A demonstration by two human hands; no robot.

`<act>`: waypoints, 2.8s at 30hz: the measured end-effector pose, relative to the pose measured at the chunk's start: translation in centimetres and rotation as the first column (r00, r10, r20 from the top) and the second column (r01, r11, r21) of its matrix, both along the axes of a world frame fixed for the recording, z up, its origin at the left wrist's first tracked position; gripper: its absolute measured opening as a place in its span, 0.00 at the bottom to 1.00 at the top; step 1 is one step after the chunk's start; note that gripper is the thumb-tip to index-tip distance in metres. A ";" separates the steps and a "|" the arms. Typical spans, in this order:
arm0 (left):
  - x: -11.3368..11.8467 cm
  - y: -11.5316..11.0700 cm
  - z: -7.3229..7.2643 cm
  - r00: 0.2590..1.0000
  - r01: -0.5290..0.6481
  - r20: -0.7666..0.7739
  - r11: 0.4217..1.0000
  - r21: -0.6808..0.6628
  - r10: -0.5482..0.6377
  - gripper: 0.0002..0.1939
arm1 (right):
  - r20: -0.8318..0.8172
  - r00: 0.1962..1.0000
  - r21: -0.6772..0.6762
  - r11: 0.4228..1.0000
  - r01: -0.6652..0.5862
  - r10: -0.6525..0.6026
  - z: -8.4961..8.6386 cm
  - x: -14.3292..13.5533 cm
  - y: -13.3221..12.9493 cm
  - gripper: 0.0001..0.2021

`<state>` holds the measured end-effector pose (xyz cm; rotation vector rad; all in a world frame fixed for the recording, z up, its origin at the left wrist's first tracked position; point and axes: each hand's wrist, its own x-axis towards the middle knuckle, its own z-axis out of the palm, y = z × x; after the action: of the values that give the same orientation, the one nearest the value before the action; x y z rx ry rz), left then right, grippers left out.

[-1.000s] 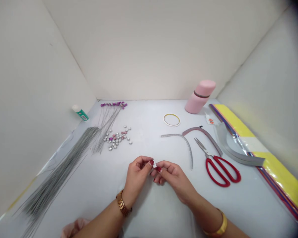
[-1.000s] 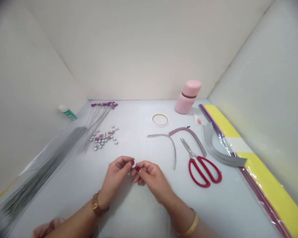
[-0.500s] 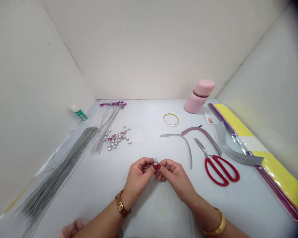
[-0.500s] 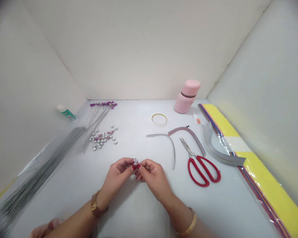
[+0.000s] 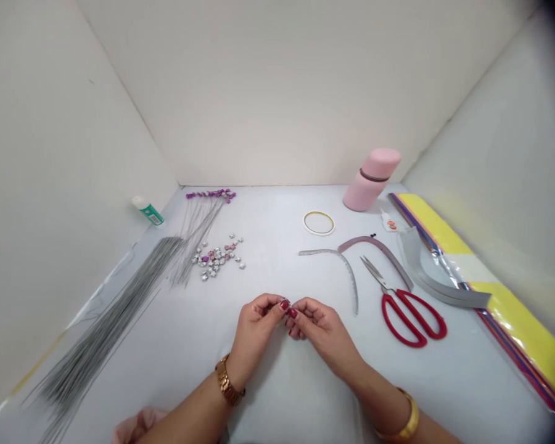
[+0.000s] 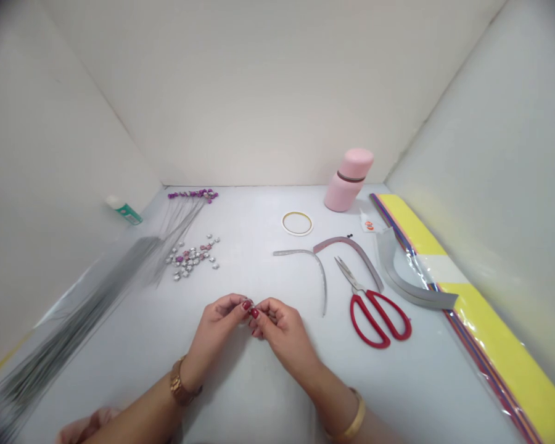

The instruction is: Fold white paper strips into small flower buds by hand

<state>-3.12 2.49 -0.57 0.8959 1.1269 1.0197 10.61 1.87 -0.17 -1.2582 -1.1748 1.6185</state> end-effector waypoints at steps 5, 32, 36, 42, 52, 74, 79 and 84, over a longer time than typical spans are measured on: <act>0.1 0.1 0.2 0.999 0.002 0.051 0.999 -0.047 0.000 0.07 | 0.032 0.999 0.029 0.999 0.021 -0.022 -0.2 0.1 0.0 0.08; 0.0 -0.1 -0.1 0.974 0.069 -0.228 0.969 0.239 -0.013 0.05 | -0.131 0.986 -0.066 0.993 0.095 -0.103 -0.2 0.3 0.4 0.08; -0.1 -0.2 0.1 0.960 0.047 -0.280 0.962 0.269 0.032 0.03 | -0.139 0.985 -0.069 0.993 0.096 -0.105 0.0 0.3 0.4 0.09; -0.1 0.2 0.6 0.997 -0.016 -0.076 1.000 0.006 0.017 0.05 | -0.152 0.984 -0.058 0.995 0.087 -0.095 0.1 0.1 0.3 0.07; 0.0 0.1 0.3 0.998 0.024 0.067 0.999 -0.024 -0.023 0.09 | -0.084 0.994 -0.017 0.997 0.075 -0.076 -0.1 0.4 0.4 0.08; 0.0 0.1 0.3 0.994 0.024 0.106 0.998 -0.061 -0.018 0.10 | -0.044 0.992 0.096 0.988 0.122 -0.118 0.1 0.2 0.0 0.05; 0.1 0.1 0.5 0.992 0.015 0.125 0.998 -0.067 -0.006 0.11 | -0.040 0.992 0.092 0.988 0.123 -0.120 -0.3 0.3 0.0 0.06; 0.2 0.1 0.3 0.995 0.015 0.100 0.999 -0.050 -0.010 0.12 | -0.054 0.986 0.050 0.986 0.160 -0.157 -0.2 0.2 0.0 0.09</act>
<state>-2.93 2.54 -0.28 0.8019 1.0574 1.0110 10.85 1.90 -0.41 -1.2378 -1.0536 1.4836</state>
